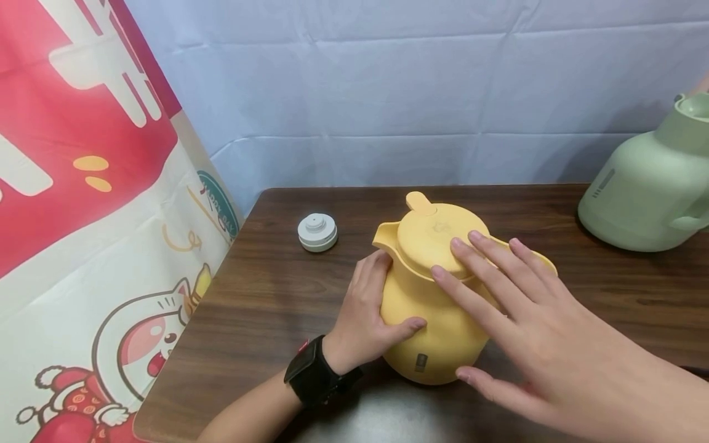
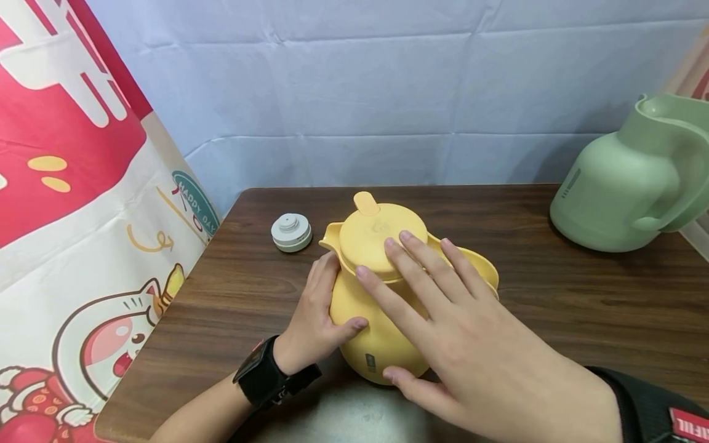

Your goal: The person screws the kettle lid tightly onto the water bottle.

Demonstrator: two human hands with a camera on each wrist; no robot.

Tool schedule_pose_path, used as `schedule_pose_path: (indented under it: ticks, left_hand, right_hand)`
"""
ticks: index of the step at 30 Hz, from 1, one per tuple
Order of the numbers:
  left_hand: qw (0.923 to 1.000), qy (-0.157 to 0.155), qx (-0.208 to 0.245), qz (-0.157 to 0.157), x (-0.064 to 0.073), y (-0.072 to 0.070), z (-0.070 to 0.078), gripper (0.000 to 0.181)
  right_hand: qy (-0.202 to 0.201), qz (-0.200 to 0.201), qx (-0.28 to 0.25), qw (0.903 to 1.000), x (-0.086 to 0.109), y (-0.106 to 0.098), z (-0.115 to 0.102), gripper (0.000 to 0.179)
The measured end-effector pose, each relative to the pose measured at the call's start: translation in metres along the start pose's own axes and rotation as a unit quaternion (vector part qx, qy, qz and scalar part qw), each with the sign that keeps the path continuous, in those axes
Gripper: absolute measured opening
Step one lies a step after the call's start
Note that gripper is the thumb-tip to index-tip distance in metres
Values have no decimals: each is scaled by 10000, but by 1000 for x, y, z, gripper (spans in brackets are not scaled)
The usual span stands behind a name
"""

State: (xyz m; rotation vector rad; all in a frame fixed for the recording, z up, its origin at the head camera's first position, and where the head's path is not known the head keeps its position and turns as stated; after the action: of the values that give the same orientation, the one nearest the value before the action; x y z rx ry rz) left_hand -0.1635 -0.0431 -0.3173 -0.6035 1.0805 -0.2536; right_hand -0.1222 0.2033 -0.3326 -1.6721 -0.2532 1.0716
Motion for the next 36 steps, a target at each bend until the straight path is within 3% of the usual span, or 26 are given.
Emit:
schedule_pose_path:
  ticks: [1,3,5,9,12,19,26,36]
  left_hand:
    - [10000,-7,8,-3,0,0,0,86]
    - [10000,-10,15,-8,0,0,0,86]
    - [10000,-12,16,-8,0,0,0,86]
    - [10000,-8,40,32,0,-1,0,86]
    - [9999,-41,98,37,1,-2,0,85]
    - [9998,-130,180,25,7,1,0,84]
    - [9997,-58,211,79,9,5,0,82]
    - [9998,24,110,136,7,2,0,82]
  right_hand:
    - [75,-103,58,9999,1,2,-1,104]
    - [76,-46,1,10000,-33,-45,-44,94]
    - [-10,64,77,9999,-57,-74,-68,87]
    - [-186,119,254,9994,-76,-98,-71,79]
    - [-4,-154,228,9996,-83,-108,-61,74]
    - [608,-877,361,9936,-89,-108,-38,85]
    - [1211,-1538,-370,9800,-83,-103,-29,89]
    - [1047,-1200,-68,9872,-71,-108,-35,96]
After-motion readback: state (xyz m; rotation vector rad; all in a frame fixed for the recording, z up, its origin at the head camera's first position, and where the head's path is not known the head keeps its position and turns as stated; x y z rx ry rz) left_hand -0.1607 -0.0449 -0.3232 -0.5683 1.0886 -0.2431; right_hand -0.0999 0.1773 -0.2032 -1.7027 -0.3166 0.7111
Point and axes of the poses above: each hand's wrist, its own x-axis away from the middle knuckle, its own y-axis out of the palm, z = x × y, the point moved 3 cm from there along -x, towards the middle knuckle, and after that the axes turned 7 degrees about y, right-handed, at the moved point
